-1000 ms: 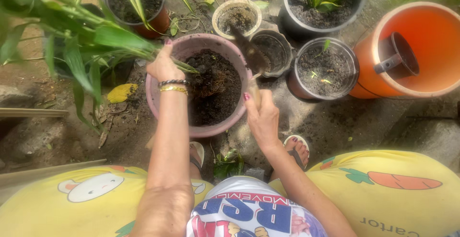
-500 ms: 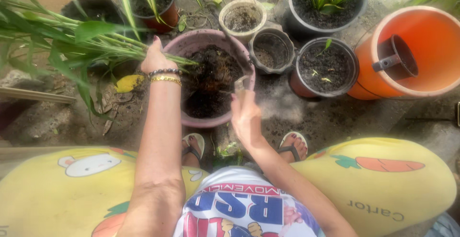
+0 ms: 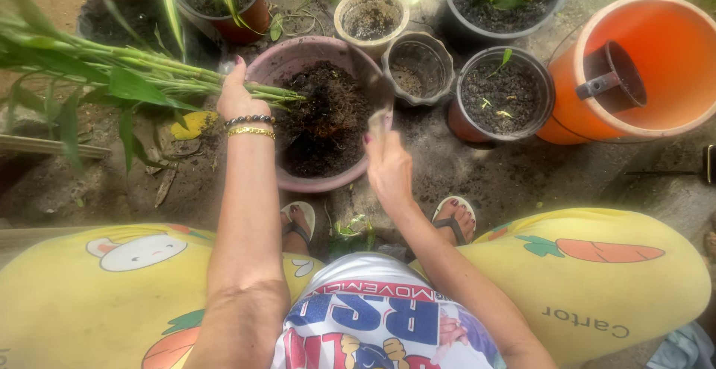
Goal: The person repots a plant by transferring it from a smaller container into a larger pot, using a trowel to add soil and scissors to trim the roots.
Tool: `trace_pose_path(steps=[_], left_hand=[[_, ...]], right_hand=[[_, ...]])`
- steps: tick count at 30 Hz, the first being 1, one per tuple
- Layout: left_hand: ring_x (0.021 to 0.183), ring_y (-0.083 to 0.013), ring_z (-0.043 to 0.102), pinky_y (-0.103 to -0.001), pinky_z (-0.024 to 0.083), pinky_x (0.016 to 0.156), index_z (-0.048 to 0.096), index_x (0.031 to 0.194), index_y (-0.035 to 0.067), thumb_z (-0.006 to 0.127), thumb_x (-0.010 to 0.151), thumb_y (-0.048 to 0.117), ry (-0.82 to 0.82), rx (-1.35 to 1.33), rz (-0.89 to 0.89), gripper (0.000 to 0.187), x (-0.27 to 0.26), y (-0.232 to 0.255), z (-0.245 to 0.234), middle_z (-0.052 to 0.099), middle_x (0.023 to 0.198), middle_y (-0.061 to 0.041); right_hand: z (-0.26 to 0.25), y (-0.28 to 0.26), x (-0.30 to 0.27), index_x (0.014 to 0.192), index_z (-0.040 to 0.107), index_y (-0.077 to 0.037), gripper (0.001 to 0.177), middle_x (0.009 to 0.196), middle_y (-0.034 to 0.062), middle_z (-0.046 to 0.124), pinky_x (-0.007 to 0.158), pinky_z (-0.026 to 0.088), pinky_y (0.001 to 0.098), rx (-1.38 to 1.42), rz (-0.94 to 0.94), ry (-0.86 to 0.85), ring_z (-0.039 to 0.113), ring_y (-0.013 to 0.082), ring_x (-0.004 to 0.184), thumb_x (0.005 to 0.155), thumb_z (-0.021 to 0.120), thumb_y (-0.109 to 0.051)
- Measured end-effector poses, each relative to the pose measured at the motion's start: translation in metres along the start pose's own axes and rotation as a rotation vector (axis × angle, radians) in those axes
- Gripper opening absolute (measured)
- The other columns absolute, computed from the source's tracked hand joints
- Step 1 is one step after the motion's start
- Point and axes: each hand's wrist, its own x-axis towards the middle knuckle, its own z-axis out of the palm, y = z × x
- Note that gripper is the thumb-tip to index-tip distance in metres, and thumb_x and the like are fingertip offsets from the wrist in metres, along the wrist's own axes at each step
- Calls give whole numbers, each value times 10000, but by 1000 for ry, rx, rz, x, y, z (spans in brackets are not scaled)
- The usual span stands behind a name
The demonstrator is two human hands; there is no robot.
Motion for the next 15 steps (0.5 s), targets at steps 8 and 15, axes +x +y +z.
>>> trace_pose_path(steps=[8,15], left_hand=[[786,-251,616,-432,567,745,658,968,-11,892,745,84,-177,-49,59,337,29,-9,-8,635,865,-119],[766,-256,604,-423,547,756,602,945,44,897,763,37,-374,-198,13,347,68,-25,-17,623,858,-101]], right_hand=[[20,40,7,1143,641,38,357,779,171,694,610,513,437,-53,-114,-41,684,263,676,1103,560,-307],[8,4,-4,1237,563,-3,375,762,187,674,567,544,443,39,12,-59,668,280,656,1077,499,-336]])
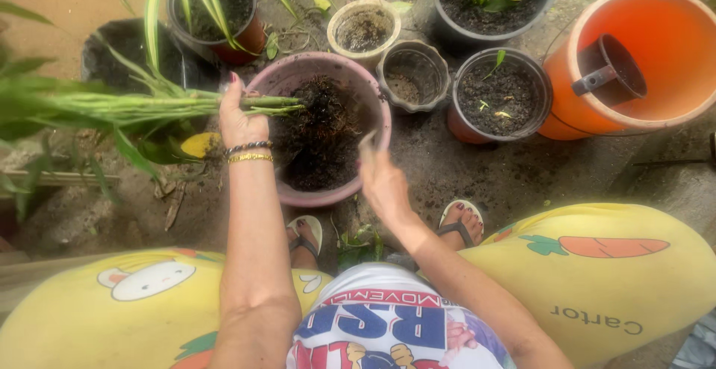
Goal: The person repots a plant by transferring it from a smaller container into a larger pot, using a trowel to add soil and scissors to trim the roots.
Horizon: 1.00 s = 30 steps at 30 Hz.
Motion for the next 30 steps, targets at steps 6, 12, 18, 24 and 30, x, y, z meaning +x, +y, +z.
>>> trace_pose_path(steps=[6,12,18,24,30], left_hand=[[756,-235,620,-443,586,777,649,965,47,844,733,73,112,71,-33,305,-10,5,-4,635,854,-91],[909,-289,664,-474,610,868,649,1071,5,859,797,144,326,137,-65,372,-16,2,6,667,969,-130],[1107,-364,632,-614,453,929,615,1174,77,651,906,442,337,314,-230,454,-21,7,9,671,1147,-154],[1234,-386,630,-633,451,1068,713,1235,79,519,971,545,139,347,-192,570,-5,0,-10,655,1346,-182],[1249,-396,585,-705,339,1037,623,1318,142,469,946,574,149,431,-254,590,-7,4,-12,603,1379,-164]], right_hand=[[-5,-8,-9,1229,566,-6,387,785,220,701,586,546,484,-12,-91,85,704,363,663,1067,484,-348],[0,-4,-3,1345,522,-34,388,756,240,664,556,516,523,-146,31,-105,654,451,625,1057,479,-290],[-4,-18,-20,1330,472,-10,368,852,213,703,572,553,488,-63,-161,0,689,367,641,1059,477,-259],[-2,-8,-10,1137,472,9,278,776,229,673,573,545,500,-93,-88,54,686,374,633,1076,510,-260],[3,7,-5,1105,512,-2,288,741,241,668,602,545,490,-136,3,1,696,384,649,1055,527,-286]])
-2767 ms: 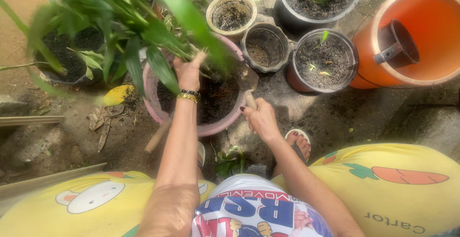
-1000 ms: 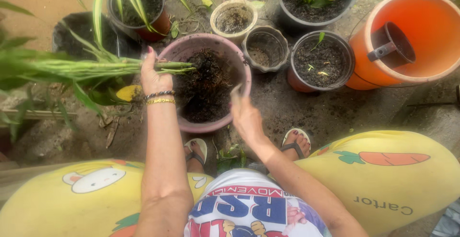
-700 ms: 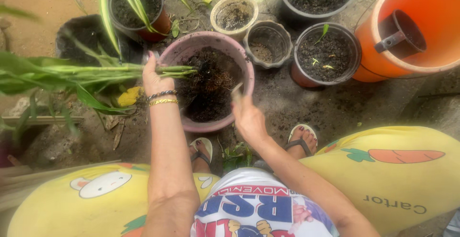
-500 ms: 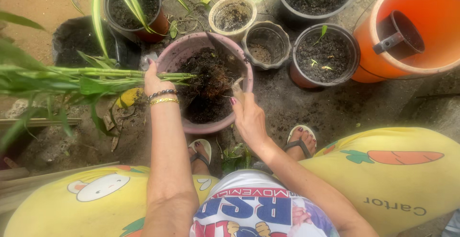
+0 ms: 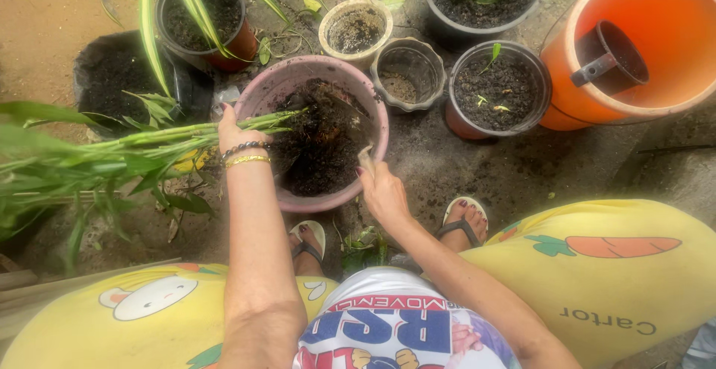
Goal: The person repots a plant by transferring it from a smaller container into a larger pot, using a trowel to add soil and scissors to trim the roots.
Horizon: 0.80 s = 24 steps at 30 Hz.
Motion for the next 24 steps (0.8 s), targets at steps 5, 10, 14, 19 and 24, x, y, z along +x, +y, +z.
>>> trace_pose_path(steps=[5,10,14,19,24], left_hand=[[1280,-416,561,-710,380,1081,559,1293,112,577,953,565,125,-74,-4,566,-4,0,0,577,1335,-183],[1127,-318,674,-498,556,934,669,1062,43,795,854,292,296,-261,11,348,-41,7,31,705,1154,-160],[1015,-208,626,-364,530,881,695,1012,71,812,812,73,138,-77,234,232,-40,-12,22,672,1064,-89],[965,-204,650,-377,547,898,642,1017,73,785,769,-154,-334,-50,546,365,-16,-38,7,670,1015,-71],[1061,-202,660,-353,530,1016,616,1071,74,768,755,-150,-444,-101,498,416,-25,-32,3,692,1058,-78]], right_hand=[[-3,-10,-6,1176,536,27,369,809,241,705,596,546,481,106,-6,21,716,389,660,1040,468,-309],[-3,-9,-3,1114,586,46,397,812,297,700,686,528,494,-71,77,-76,707,428,738,1040,535,-341],[-5,-7,8,1022,588,32,451,806,244,694,590,528,532,112,247,-68,676,405,675,1044,448,-397],[0,13,10,954,611,54,499,763,249,681,643,532,507,45,243,-46,683,360,676,1023,476,-422],[18,22,4,1081,602,57,507,888,331,699,782,542,543,-100,268,-301,706,482,843,1013,466,-427]])
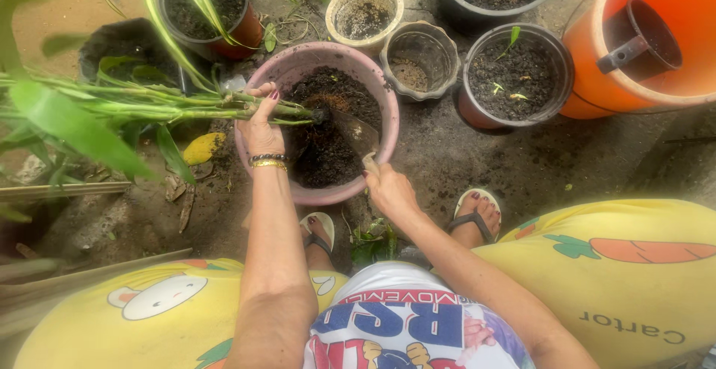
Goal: The person repots a plant by transferring it from a smaller container into a larger pot, using a trowel to add soil and scissors to trim the roots.
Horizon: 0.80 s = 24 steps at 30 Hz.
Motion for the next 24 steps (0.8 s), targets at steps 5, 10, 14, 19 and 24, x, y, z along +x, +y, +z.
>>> trace_pose_path(steps=[5,10,14,19,24], left_hand=[[1034,-191,606,-344,472,944,644,1202,74,787,743,-89,153,-41,-29,507,-3,-4,-10,664,1079,-51],[1057,-219,622,-371,486,1026,621,1193,76,815,755,-45,247,-231,-62,494,-5,-21,-22,672,1096,-78],[1074,-226,619,-393,461,1056,627,1175,80,800,731,-60,186,-357,-54,497,-5,-24,-29,676,1102,-70],[1088,-234,646,-396,454,1092,625,1153,142,865,671,-1,288,12,-48,558,1,-32,-12,693,1092,-89],[1045,-233,665,-410,496,1002,657,1074,40,886,687,52,638,130,-113,450,10,-39,13,715,1071,-91]], right_hand=[[-1,-3,1,1147,606,56,524,959,348,694,888,506,565,-9,15,3,683,506,958,988,500,-432],[5,1,9,1169,612,56,535,959,345,696,903,505,552,7,19,-10,688,495,965,976,505,-431],[11,9,18,1109,638,69,529,960,348,699,905,507,546,10,-17,0,688,496,971,987,508,-428],[5,3,15,1057,625,41,521,924,293,723,823,545,530,84,94,-79,737,430,889,990,448,-444],[-3,2,5,1044,649,16,511,908,284,707,810,522,530,61,18,37,704,415,865,969,507,-470]])
